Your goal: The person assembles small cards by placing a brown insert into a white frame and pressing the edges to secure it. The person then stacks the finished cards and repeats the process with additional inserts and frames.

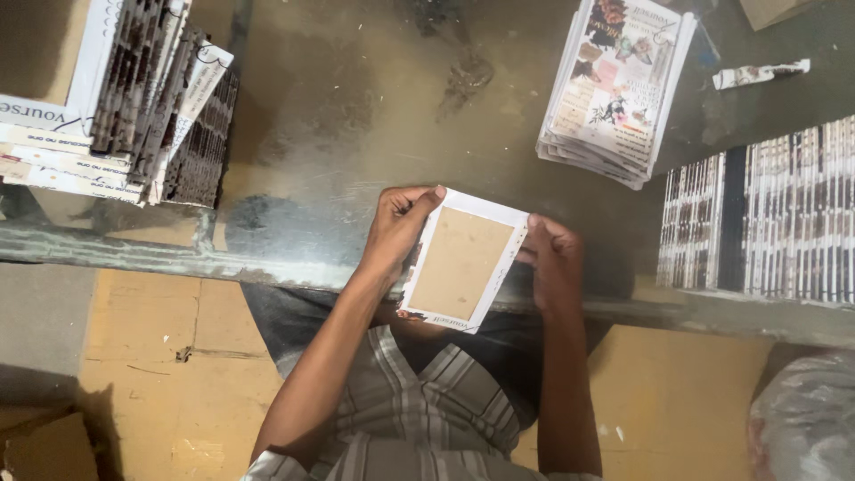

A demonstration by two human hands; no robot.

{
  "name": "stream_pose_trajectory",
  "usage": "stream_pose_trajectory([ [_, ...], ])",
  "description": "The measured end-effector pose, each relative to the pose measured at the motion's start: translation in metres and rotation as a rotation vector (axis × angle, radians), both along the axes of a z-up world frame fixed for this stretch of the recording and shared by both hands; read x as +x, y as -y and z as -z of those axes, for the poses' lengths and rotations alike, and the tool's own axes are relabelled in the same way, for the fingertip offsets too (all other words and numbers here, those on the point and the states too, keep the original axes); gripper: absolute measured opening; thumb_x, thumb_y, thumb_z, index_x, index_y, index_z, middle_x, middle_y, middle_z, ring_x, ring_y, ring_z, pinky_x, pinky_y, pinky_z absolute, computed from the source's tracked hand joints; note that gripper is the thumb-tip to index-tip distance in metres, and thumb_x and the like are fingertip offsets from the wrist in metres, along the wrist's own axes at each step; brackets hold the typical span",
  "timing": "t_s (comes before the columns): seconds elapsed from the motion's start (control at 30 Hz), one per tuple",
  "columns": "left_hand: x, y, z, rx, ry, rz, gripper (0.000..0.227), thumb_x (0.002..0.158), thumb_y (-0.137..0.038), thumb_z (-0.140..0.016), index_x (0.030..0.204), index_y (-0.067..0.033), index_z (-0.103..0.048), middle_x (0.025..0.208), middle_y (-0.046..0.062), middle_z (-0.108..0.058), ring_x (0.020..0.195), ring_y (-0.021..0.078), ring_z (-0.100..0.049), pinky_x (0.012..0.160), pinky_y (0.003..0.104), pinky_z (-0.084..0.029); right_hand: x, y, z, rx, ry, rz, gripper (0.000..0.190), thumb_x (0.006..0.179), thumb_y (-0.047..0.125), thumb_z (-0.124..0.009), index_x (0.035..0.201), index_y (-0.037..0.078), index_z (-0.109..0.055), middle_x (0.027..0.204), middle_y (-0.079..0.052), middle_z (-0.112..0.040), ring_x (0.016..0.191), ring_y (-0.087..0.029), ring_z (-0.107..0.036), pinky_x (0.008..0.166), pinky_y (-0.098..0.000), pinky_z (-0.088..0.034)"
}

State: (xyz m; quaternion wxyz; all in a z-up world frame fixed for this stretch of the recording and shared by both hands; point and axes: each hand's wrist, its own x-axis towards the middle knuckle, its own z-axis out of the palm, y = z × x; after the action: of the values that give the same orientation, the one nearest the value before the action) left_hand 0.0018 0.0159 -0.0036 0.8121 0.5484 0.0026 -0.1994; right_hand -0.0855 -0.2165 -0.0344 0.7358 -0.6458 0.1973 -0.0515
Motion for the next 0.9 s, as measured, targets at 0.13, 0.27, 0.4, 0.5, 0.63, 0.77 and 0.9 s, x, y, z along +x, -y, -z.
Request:
stream_pose_trajectory([
  [0.13,0.004,-0.001,-0.002,0.015,-0.048,0.022,0.017,0.094,-0.013,-0.072,0.093,0.0017,-0.079,0.077,0.003,-0.076,0.063,0.0064,-0.065,0.059,0.024,-0.051,0.005,-0.004,-0.004,-0.040,-0.016,0.041,0.020,0.097,0.016,-0.072,0.106,-0.002,-0.074,0.093,-0.010,-0.077,0.079,-0.012,-0.071,0.070,-0.0251,-0.057],
  [0.27,0.004,-0.001,-0.001,-0.013,-0.010,0.078,0.012,0.091,-0.007,-0.074,0.098,0.0021,-0.079,0.080,0.006,-0.077,0.066,0.0075,-0.066,0.061,0.024,-0.052,0.006,-0.009,0.000,-0.034,0.066,0.016,0.015,0.094,0.007,-0.076,0.105,-0.003,-0.075,0.095,-0.011,-0.078,0.080,-0.011,-0.072,0.072,-0.0235,-0.056],
  [0.4,0.012,-0.008,-0.007,0.000,0.064,0.145,0.012,0.091,-0.006,-0.076,0.100,0.0013,-0.078,0.089,0.007,-0.079,0.077,0.0087,-0.071,0.071,0.024,-0.056,0.010,-0.006,-0.013,0.044,0.110,-0.041,0.016,0.092,0.003,-0.076,0.106,-0.003,-0.074,0.097,-0.012,-0.078,0.082,-0.011,-0.071,0.076,-0.0228,-0.056],
  [0.5,0.024,-0.027,-0.017,0.191,0.168,0.366,0.017,0.091,-0.010,-0.075,0.106,-0.0022,-0.077,0.095,0.004,-0.080,0.085,0.0059,-0.071,0.079,0.023,-0.056,0.013,0.000,-0.034,0.030,0.059,-0.191,0.022,0.087,0.002,-0.076,0.109,-0.002,-0.072,0.101,-0.010,-0.079,0.090,-0.012,-0.073,0.085,-0.0250,-0.058],
  [0.63,0.031,-0.039,-0.033,0.639,0.686,0.353,0.019,0.089,-0.010,-0.073,0.107,-0.0068,-0.079,0.105,0.007,-0.081,0.100,0.0186,-0.071,0.090,0.034,-0.056,0.013,-0.005,-0.055,-0.806,0.399,-0.304,0.024,0.086,0.004,-0.082,0.109,0.003,-0.076,0.103,-0.010,-0.079,0.096,-0.021,-0.070,0.094,-0.0344,-0.051],
  [0.77,0.028,-0.042,-0.040,0.685,1.108,0.389,0.053,0.083,-0.021,-0.075,0.130,-0.0009,-0.060,0.131,0.021,-0.065,0.128,0.0407,-0.055,0.109,0.045,-0.041,0.011,-0.021,-0.054,-1.012,0.303,-0.246,0.030,0.087,0.011,-0.082,0.115,0.004,-0.074,0.103,-0.004,-0.080,0.096,-0.024,-0.066,0.090,-0.0369,-0.050],
  [0.9,0.013,-0.046,-0.029,0.630,1.019,0.602,0.061,0.092,-0.025,-0.069,0.147,-0.0040,-0.052,0.140,0.020,-0.062,0.134,0.0409,-0.052,0.116,0.046,-0.036,-0.003,-0.028,-0.051,-1.155,0.360,-0.265,0.024,0.090,0.014,-0.082,0.113,0.010,-0.075,0.114,-0.002,-0.080,0.095,-0.023,-0.066,0.090,-0.0379,-0.049],
])
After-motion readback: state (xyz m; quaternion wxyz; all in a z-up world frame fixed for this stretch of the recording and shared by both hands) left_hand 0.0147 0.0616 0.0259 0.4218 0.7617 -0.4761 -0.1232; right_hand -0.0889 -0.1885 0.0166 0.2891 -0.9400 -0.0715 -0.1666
